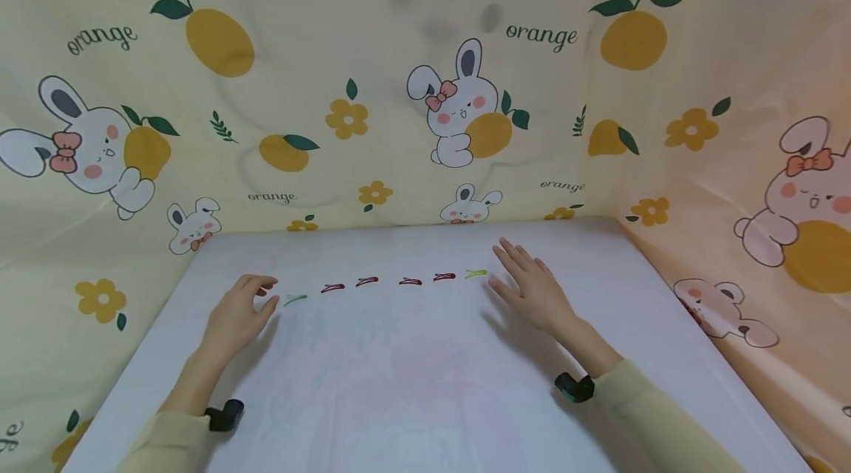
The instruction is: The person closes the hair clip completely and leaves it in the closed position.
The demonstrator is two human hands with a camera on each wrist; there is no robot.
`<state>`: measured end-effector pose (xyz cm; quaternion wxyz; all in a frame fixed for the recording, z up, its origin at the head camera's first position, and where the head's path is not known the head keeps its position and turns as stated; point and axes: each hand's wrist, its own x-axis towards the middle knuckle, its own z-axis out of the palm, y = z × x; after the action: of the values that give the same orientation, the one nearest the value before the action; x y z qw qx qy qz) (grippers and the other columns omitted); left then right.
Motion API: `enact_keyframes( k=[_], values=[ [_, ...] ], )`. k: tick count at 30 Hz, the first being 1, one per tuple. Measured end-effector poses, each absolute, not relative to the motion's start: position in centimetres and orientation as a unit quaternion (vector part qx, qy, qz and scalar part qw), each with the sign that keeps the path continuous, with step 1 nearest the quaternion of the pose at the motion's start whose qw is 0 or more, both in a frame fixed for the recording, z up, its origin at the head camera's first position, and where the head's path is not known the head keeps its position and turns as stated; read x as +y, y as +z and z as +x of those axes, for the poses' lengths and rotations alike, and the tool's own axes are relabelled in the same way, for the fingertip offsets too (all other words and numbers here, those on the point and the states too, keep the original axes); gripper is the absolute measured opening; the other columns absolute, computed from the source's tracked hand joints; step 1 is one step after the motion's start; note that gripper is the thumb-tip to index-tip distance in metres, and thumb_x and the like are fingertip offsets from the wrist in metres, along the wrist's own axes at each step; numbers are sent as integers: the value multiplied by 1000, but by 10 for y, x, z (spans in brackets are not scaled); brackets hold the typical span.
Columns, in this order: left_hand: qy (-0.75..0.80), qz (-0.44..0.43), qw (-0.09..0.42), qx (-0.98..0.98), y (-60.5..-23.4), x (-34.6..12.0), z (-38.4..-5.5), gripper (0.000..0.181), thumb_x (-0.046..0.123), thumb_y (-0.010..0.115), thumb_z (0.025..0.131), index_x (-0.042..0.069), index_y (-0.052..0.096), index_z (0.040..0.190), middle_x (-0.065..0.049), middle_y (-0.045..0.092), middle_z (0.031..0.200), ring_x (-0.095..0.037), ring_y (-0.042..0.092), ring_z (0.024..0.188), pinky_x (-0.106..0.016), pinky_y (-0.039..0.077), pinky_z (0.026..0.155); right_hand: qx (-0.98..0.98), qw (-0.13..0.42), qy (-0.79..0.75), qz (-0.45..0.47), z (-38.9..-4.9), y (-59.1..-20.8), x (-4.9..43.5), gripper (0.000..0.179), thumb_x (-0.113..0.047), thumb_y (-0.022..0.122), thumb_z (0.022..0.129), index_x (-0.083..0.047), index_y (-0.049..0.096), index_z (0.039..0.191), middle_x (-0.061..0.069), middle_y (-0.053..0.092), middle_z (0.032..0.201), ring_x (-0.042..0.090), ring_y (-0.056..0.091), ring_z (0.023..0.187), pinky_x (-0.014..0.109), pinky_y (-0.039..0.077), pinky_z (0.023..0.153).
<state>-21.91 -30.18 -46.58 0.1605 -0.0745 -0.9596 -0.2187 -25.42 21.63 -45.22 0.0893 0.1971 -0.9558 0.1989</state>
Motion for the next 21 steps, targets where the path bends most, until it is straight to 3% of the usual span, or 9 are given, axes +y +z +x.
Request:
enact_keyframes(
  k=[21],
  values=[
    [-268,-69,15,-961,-474,-308,-242,15,7,68,97,0,67,110,-11,68,100,-27,63,91,-44,53,77,-934,57,188,299,-254,-446,157,68,-42,60,105,-16,35,163,2,26,171,36,27,155,64,22,121]
  ],
)
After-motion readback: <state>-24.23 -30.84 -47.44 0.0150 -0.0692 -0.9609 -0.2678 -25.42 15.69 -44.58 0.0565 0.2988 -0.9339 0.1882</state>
